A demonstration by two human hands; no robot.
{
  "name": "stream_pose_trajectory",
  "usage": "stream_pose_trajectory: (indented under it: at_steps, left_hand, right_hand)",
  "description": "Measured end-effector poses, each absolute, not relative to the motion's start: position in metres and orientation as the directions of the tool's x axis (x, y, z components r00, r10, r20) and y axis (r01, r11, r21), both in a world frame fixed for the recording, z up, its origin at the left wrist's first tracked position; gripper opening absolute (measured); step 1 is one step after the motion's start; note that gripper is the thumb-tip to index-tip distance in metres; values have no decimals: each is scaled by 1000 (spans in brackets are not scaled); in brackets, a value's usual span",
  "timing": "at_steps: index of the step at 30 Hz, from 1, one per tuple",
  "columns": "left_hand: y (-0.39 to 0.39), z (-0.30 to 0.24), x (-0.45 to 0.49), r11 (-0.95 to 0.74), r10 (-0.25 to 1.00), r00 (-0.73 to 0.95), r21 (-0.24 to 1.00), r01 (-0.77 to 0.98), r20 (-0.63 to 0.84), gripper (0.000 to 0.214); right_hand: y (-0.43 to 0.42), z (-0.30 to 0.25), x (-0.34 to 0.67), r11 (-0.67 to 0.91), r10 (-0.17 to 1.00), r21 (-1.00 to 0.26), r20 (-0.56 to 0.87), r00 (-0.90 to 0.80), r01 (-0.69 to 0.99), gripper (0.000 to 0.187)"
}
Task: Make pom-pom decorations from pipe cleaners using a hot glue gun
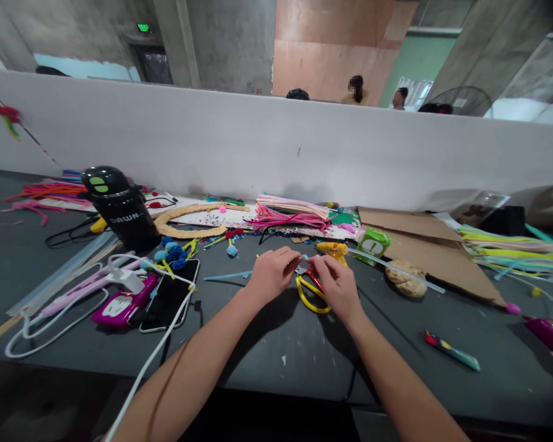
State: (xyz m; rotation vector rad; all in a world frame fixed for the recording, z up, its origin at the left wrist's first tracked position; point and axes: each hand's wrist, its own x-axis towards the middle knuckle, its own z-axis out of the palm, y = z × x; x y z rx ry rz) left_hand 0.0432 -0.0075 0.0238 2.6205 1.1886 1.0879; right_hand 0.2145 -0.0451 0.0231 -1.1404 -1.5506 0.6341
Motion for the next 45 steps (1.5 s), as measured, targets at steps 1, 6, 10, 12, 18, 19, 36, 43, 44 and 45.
stream_pose_trajectory:
  at_steps: [1,6,10,12,18,19,36,43,44,45]
  left_hand:
    - [-7,24,43,-704,675,455,323,632,580,27]
    - [-6,24,43,-735,652,477,336,589,590,24]
    - [-6,23,42,-755,640,483,373,539,598,25]
    - [-5,23,41,-766,627,488,366,528,607,25]
    - [-3,23,41,-793,585,511,312,523,630,23]
    - [-3,22,42,-797,581,517,310,518,629,23]
    - [-14,35,44,-797,603,555,405,448,573,22]
    - [-12,36,41,-791,612,561,435,431,557,20]
    - [-11,35,41,-792,610,566,432,431,555,19]
    - [-11,35,41,-794,607,570,428,431,553,18]
  right_hand:
    - [-44,23,215,360,921,-885,387,36,295,32]
    - [-38,18,217,293,955,-943,297,-4,159,31]
    - [-38,18,217,264,965,-959,263,-17,107,32]
    - [-37,19,218,254,967,-963,253,-29,93,33]
    - [-36,16,219,227,973,-972,224,-48,56,31]
    - [-35,15,219,233,972,-970,231,-46,62,31]
    - [-34,17,220,287,957,-942,290,-11,171,36]
    - [-35,19,221,299,951,-937,307,20,184,32]
    - [-35,18,221,292,954,-940,300,23,176,32]
    - [-35,18,221,285,956,-944,292,21,168,32]
